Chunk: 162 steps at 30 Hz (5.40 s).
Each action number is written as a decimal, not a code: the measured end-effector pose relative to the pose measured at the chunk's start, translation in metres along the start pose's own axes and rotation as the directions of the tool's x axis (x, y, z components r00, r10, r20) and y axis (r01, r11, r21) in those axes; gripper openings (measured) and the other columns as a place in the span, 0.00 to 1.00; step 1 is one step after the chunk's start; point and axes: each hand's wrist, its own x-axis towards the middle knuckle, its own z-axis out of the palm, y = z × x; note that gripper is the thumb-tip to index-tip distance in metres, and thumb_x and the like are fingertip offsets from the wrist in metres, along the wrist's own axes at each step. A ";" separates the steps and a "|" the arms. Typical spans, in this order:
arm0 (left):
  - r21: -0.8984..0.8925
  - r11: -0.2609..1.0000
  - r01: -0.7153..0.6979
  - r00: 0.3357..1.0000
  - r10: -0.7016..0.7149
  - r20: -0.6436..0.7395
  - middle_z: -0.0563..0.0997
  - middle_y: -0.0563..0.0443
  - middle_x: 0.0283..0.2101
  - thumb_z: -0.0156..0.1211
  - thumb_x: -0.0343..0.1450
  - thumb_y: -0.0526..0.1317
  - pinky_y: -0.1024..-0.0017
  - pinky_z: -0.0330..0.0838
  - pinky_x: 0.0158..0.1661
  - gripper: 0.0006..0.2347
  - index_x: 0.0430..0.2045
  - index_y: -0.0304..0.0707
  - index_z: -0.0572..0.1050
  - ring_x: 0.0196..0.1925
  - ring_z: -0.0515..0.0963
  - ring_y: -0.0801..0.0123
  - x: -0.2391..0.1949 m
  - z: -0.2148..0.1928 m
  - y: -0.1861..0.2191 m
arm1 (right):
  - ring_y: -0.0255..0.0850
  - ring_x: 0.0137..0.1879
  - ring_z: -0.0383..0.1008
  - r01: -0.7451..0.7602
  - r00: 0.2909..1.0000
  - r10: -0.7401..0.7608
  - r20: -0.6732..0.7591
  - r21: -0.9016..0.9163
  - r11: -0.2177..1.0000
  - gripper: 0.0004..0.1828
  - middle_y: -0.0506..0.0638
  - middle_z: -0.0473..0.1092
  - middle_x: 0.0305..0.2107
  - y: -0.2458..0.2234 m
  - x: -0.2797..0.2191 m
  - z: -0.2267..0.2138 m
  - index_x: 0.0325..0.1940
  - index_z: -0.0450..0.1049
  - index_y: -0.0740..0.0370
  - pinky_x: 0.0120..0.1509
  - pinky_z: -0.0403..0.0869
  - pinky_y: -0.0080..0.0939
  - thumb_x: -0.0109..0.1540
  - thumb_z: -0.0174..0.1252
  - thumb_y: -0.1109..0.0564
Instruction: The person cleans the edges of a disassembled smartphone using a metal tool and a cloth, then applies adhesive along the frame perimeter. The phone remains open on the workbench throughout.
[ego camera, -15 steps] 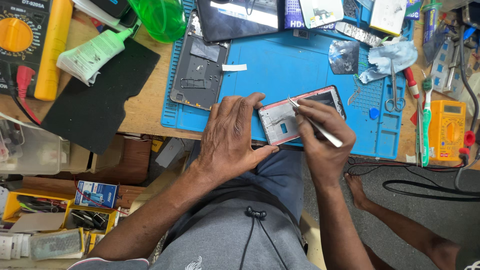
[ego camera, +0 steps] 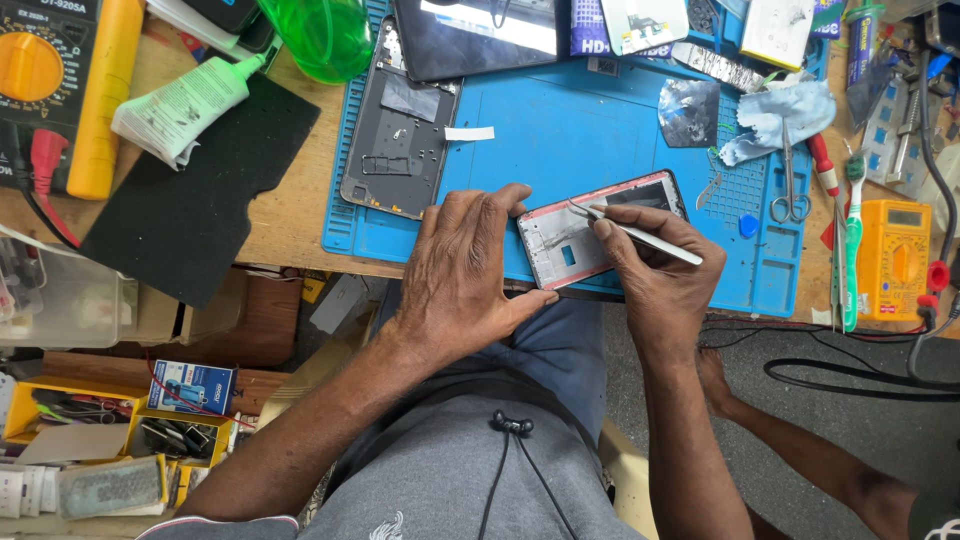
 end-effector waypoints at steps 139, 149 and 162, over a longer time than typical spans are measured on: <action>0.031 0.999 -0.034 0.993 0.030 0.115 0.69 0.42 0.49 0.77 0.54 0.46 0.54 0.62 0.52 0.33 0.52 0.32 0.72 0.52 0.67 0.51 0.019 -0.006 0.012 | 0.32 0.42 0.79 -0.006 0.957 -0.008 -0.289 -0.049 0.999 0.07 0.53 0.79 0.38 0.032 0.016 -0.057 0.48 0.80 0.70 0.48 0.77 0.29 0.66 0.66 0.65; -0.195 0.973 -0.125 0.989 0.137 0.048 0.67 0.39 0.52 0.77 0.56 0.41 0.54 0.67 0.58 0.35 0.58 0.31 0.68 0.57 0.68 0.50 0.040 -0.015 0.021 | 0.36 0.45 0.81 -0.028 0.961 0.027 -0.274 0.000 1.000 0.09 0.55 0.79 0.39 0.031 0.011 -0.061 0.49 0.79 0.71 0.51 0.80 0.31 0.65 0.65 0.66; -0.715 0.679 -0.166 0.982 0.177 -0.061 0.68 0.42 0.67 0.76 0.71 0.41 0.68 0.74 0.67 0.40 0.74 0.38 0.51 0.71 0.73 0.63 0.062 0.034 0.025 | 0.37 0.44 0.81 -0.063 0.966 0.074 -0.247 0.050 0.997 0.10 0.57 0.79 0.39 0.033 0.020 -0.065 0.49 0.79 0.72 0.49 0.79 0.31 0.64 0.65 0.67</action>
